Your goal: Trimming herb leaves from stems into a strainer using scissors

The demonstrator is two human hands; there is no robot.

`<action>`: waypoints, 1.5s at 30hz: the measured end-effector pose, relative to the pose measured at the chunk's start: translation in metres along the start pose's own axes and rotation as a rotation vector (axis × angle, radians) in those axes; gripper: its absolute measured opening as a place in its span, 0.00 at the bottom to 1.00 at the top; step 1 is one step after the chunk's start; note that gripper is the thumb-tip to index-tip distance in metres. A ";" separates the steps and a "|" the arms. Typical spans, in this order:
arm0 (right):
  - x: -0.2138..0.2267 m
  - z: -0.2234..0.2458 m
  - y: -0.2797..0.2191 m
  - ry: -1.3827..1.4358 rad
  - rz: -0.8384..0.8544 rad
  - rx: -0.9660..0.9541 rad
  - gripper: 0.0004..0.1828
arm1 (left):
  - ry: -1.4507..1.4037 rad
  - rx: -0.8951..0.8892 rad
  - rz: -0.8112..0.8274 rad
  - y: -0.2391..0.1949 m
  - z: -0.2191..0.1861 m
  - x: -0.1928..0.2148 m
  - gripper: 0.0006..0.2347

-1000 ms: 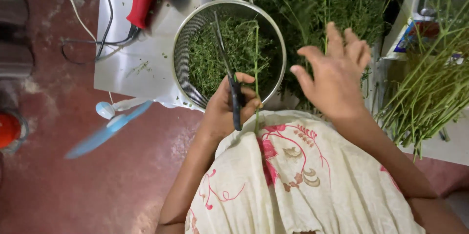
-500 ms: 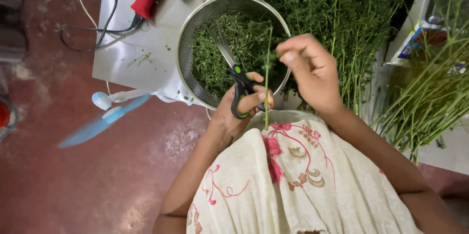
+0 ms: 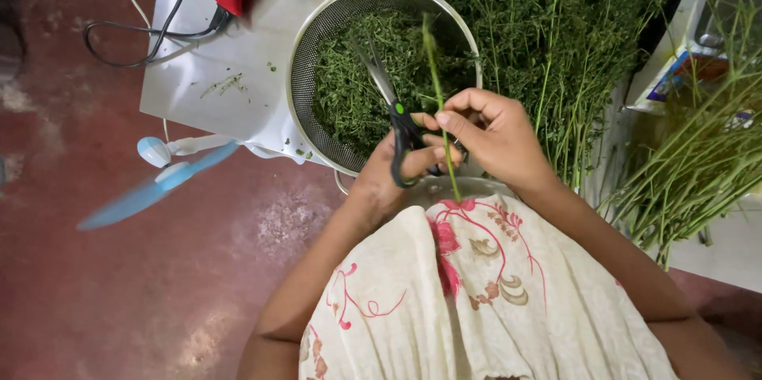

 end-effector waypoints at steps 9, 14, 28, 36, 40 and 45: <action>0.018 -0.003 0.022 -0.303 -0.098 0.085 0.06 | 0.403 0.152 0.216 -0.056 -0.051 0.008 0.36; 0.003 0.001 0.032 -0.266 -0.100 0.096 0.06 | 0.422 0.209 0.270 -0.076 -0.052 0.055 0.31; -0.018 -0.014 0.026 -0.392 -0.017 0.084 0.02 | -0.002 0.204 0.173 -0.040 -0.033 0.036 0.09; -0.007 -0.016 0.025 -0.289 -0.037 0.048 0.02 | 0.101 0.387 0.164 -0.041 -0.029 0.042 0.22; -0.001 -0.015 0.025 -0.186 -0.028 -0.015 0.03 | 0.138 0.426 0.172 -0.048 -0.032 0.043 0.25; -0.002 -0.011 0.027 -0.041 0.022 -0.011 0.06 | -0.018 0.310 0.396 -0.046 -0.038 0.035 0.34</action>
Point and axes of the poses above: each hand's wrist, its own y-axis towards the middle knuckle, its own x-axis out of the back of the hand, z = x × y, the point moved 6 cm from there along y, towards the middle knuckle, and after that the axes turned 2 degrees about z, right-handed, at the moved point
